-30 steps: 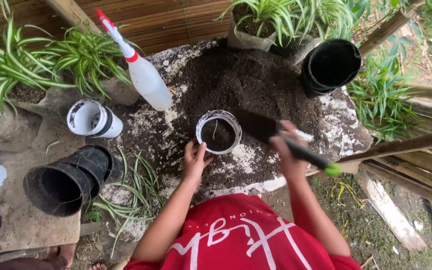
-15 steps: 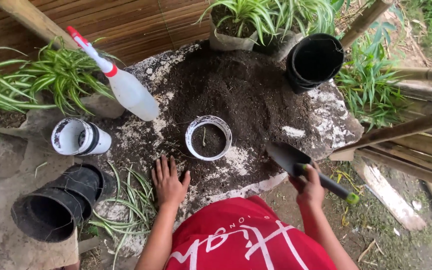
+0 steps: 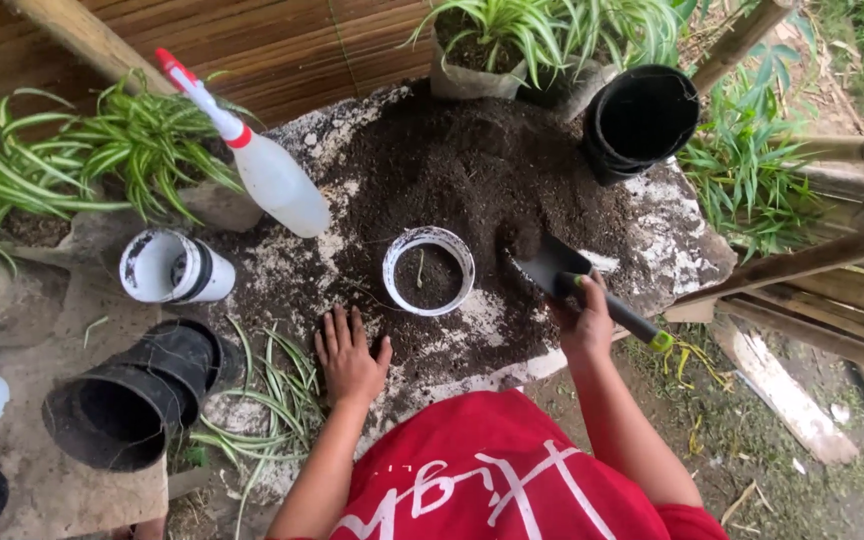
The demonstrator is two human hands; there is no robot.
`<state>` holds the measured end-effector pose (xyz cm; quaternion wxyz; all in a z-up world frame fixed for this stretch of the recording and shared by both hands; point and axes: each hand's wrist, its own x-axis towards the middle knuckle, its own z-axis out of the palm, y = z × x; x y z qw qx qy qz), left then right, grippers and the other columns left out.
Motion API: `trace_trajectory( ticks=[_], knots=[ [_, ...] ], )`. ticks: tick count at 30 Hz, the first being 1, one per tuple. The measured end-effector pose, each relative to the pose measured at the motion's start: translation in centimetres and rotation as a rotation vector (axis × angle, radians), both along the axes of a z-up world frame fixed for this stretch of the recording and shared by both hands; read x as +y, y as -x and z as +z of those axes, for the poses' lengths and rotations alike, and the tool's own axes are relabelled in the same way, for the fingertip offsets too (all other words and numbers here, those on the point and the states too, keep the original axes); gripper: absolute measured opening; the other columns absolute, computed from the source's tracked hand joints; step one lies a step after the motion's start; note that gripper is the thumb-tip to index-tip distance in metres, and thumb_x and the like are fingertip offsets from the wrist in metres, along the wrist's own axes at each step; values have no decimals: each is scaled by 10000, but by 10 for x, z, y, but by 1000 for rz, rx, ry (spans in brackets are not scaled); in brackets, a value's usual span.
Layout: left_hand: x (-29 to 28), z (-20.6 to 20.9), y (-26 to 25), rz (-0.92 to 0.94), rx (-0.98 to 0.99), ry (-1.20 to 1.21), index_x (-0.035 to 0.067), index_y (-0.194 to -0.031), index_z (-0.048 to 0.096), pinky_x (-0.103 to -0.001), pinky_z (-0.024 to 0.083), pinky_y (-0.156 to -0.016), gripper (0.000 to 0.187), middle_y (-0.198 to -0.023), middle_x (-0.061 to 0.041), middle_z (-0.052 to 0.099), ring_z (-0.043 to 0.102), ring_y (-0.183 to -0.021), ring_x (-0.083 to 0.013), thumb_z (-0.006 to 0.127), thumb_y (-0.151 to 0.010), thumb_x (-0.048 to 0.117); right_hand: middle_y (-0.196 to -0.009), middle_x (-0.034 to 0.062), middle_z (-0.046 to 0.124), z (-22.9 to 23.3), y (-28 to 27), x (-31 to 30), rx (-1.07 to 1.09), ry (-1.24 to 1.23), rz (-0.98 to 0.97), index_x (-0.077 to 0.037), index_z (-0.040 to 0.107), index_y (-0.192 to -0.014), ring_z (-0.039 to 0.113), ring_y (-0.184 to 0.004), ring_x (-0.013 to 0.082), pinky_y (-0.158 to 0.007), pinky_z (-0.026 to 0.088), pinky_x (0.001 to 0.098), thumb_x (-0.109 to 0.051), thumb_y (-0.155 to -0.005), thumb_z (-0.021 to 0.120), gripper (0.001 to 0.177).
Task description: A person uses a hand trowel to fill a small white plastic pot with soil from a pile on a potting bench, surrounded by spider plants.
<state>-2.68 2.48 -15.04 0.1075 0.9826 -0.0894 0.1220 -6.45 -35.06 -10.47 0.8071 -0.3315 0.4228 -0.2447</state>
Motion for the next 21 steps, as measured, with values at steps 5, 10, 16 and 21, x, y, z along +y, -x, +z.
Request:
trace_trajectory(
  ticks=[5, 10, 16, 21],
  knots=[
    [2, 4, 1, 4, 110, 21, 107, -1524, 461, -573, 203, -1210, 774, -1640, -186, 345, 282, -1539, -353, 492, -919, 588, -1327, 159, 601, 66, 14, 11, 42, 63, 68, -309, 658, -1363, 611, -1193, 422, -923, 609, 542, -347, -851, 750, 521],
    [0, 17, -1, 22, 276, 16, 128, -1551, 419, -562, 156, -1223, 777, -1668, -167, 291, 222, -1562, -338, 454, -938, 603, -1248, 169, 629, 114, -3, 36, 89, 109, 241, -232, 622, -1407, 684, -1037, 358, -769, 662, 438, -324, -816, 752, 612],
    [-3, 20, -4, 69, 365, 0, 180, -1572, 385, -534, 97, -1247, 713, -1708, -113, 213, 135, -1591, -292, 362, -994, 596, -1123, 223, 683, 147, -24, 65, 68, 294, 382, -110, 663, -1360, 730, -902, 411, -670, 655, 505, -185, -809, 821, 578],
    [-1, 39, -2, 28, 343, 88, 158, -1590, 326, -528, 94, -1260, 604, -1699, -120, 161, 113, -1577, -302, 330, -1078, 478, -908, 93, 717, 149, -32, 75, 10, 853, 687, -101, 686, -1341, 681, -816, 163, -678, 625, 260, -78, -809, 848, 556]
  ],
)
